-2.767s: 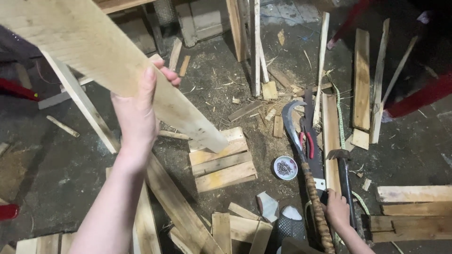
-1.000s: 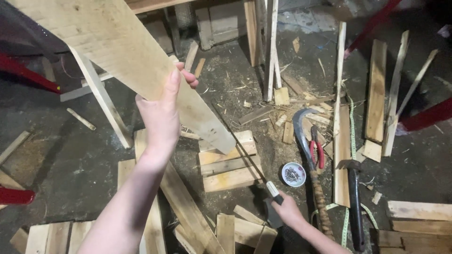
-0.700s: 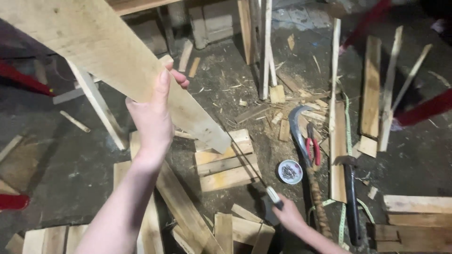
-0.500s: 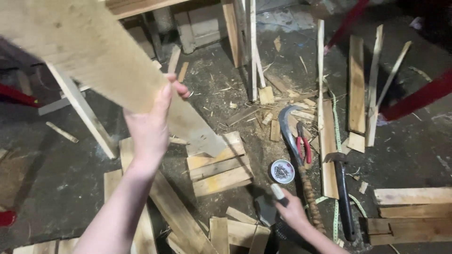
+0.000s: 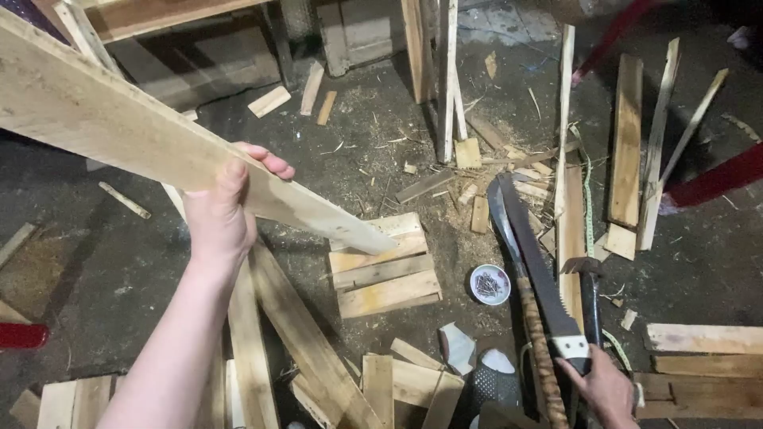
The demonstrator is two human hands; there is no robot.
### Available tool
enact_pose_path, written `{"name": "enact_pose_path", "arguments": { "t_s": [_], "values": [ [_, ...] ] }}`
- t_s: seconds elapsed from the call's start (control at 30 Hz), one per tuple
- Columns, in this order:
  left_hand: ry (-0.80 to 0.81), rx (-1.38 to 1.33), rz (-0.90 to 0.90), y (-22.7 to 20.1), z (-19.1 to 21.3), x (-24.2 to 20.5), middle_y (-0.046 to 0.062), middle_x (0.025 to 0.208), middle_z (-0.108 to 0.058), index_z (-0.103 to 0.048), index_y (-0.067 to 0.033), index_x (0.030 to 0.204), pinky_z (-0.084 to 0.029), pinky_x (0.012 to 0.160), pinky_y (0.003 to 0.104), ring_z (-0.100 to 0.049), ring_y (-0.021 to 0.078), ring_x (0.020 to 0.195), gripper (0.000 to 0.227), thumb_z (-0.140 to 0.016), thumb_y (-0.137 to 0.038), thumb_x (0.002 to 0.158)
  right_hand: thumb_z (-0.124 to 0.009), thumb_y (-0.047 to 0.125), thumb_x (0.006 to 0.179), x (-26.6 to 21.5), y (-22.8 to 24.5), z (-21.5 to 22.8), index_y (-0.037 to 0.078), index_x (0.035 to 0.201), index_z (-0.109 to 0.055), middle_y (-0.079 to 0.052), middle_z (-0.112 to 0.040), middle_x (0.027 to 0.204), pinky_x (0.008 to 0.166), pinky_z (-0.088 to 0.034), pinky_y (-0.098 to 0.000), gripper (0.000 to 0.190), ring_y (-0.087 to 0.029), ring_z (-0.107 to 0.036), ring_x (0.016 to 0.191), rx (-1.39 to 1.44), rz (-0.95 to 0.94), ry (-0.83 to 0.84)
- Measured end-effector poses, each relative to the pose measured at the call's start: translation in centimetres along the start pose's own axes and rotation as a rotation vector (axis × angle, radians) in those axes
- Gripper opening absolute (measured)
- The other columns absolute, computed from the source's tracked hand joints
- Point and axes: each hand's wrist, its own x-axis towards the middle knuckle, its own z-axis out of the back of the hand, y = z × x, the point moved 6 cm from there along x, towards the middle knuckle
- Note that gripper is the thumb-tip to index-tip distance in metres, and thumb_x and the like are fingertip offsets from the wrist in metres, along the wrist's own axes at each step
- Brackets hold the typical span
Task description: The person sits on the floor and uses a hammer to drive nails into wooden planks, joining them together. They then use a hand saw to cut a piece of wood and place it into a wooden frame structure.
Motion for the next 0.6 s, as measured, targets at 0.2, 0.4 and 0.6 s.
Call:
{"name": "enact_pose_path", "arguments": {
  "t_s": [0.2,0.4,0.6],
  "values": [
    [-0.031,-0.014,0.009,-0.2,-0.2,0.1,0.011,0.092,-0.069,-0.063,-0.0007,0.111,-0.066,0.092,0.039,-0.074,0.025,0.091,0.041,-0.074,-0.035,0.093,-0.055,0.067,0.087,1.1,-0.1,-2.4,0.012,0.137,-0.062,-0.011,-0.066,0.118,0.096,-0.051,-0.0374,0.075,-0.026,-0.064,0.109,0.031,0.111,-0.2],
    [-0.225,0.045,-0.017,-1.5,0.4,0.2,0.011,0.105,-0.066,-0.056,0.0002,0.119,-0.066,0.098,0.038,-0.072,0.0214,0.096,0.039,-0.065,-0.031,0.099,-0.056,0.05,0.095,-0.2,3.4,-2.0,0.01,0.141,-0.053,-0.012,-0.063,0.123,0.096,-0.061,-0.0386,0.062,-0.021,-0.067,0.108,0.249,0.104,-0.023],
    [-0.517,-0.082,-0.01,1.7,4.6,-1.6,0.003,0.1,-0.066,-0.059,-0.0108,0.111,-0.059,0.1,0.032,-0.07,0.0151,0.1,0.041,-0.052,-0.048,0.095,-0.051,0.052,0.093,-2.4,6.7,-1.1,0.006,0.142,-0.054,-0.012,-0.077,0.099,0.066,-0.061,-0.0319,0.067,-0.02,-0.074,0.077,0.71,0.016,0.233]
  ]
}}
